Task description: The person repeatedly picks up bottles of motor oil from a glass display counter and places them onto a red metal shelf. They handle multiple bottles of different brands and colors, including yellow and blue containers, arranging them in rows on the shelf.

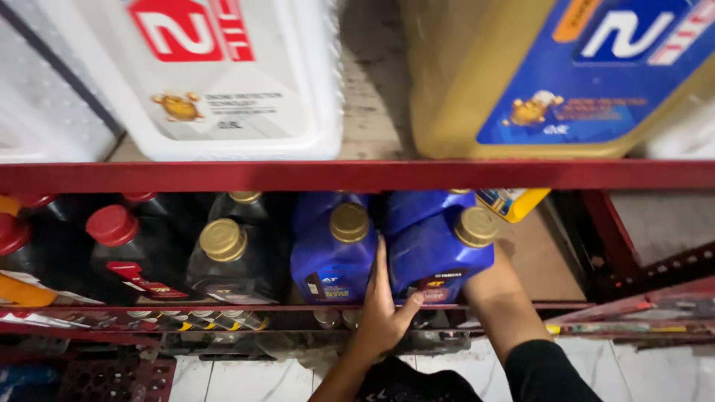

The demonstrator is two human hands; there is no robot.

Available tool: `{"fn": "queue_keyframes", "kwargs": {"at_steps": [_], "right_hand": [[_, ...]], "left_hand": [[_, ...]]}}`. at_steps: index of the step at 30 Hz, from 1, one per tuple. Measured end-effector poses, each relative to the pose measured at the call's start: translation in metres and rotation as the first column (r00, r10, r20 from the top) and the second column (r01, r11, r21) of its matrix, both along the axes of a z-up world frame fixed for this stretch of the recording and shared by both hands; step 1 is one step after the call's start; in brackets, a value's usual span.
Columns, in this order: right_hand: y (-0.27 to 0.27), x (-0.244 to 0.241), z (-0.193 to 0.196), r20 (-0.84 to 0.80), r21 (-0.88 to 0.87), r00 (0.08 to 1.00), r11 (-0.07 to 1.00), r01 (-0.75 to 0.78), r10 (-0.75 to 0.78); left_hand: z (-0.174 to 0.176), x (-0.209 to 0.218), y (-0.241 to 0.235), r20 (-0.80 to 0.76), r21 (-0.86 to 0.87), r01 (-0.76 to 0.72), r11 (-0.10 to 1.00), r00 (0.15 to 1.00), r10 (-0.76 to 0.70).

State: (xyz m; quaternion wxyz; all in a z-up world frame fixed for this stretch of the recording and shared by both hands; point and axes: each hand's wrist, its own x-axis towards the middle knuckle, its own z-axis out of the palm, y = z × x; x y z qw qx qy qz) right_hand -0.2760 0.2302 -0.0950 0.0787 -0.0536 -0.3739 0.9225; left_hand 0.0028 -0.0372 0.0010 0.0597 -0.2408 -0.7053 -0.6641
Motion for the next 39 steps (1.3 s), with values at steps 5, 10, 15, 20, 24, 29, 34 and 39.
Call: {"fn": "queue_keyframes", "kwargs": {"at_steps": [5,10,15,20,24,29,34,39], "right_hand": [[-0.001,0.043,-0.034,0.051,-0.005,0.999,1.0,-0.018,0.018],[-0.005,0.147,-0.041,0.197,0.025,0.979,0.998,-0.052,0.046],[-0.03,0.234,0.004,0.327,0.055,0.941,0.993,-0.106,0.082],[-0.048,0.244,0.005,0.256,0.111,0.966,0.991,-0.07,0.039],[-0.049,0.24,-0.001,0.245,0.128,0.968,0.989,-0.08,0.046],[-0.05,0.236,-0.013,0.269,0.13,0.957,0.98,-0.151,0.111],[-0.045,0.238,-0.001,0.252,0.17,0.955,0.964,-0.204,0.158],[0.001,0.232,0.084,-0.425,0.754,0.865,0.425,0.501,-0.266]], "left_hand": [[-0.011,0.002,0.007,0.033,-0.025,-0.001,1.0,0.999,0.001],[-0.021,0.001,0.021,0.036,-0.035,-0.039,0.999,0.999,0.04],[-0.016,-0.001,0.032,0.063,-0.017,-0.064,0.998,0.996,0.065],[-0.02,-0.001,0.037,0.121,0.068,-0.089,0.994,0.989,0.08],[-0.021,0.001,0.037,0.113,0.029,-0.142,0.989,0.984,0.138],[-0.019,0.002,0.038,0.164,0.092,-0.178,0.98,0.973,0.161],[-0.011,0.002,0.037,0.188,0.107,-0.165,0.98,0.972,0.143],[-0.007,0.028,0.04,-0.057,0.043,-0.274,0.961,0.959,0.277]]}}
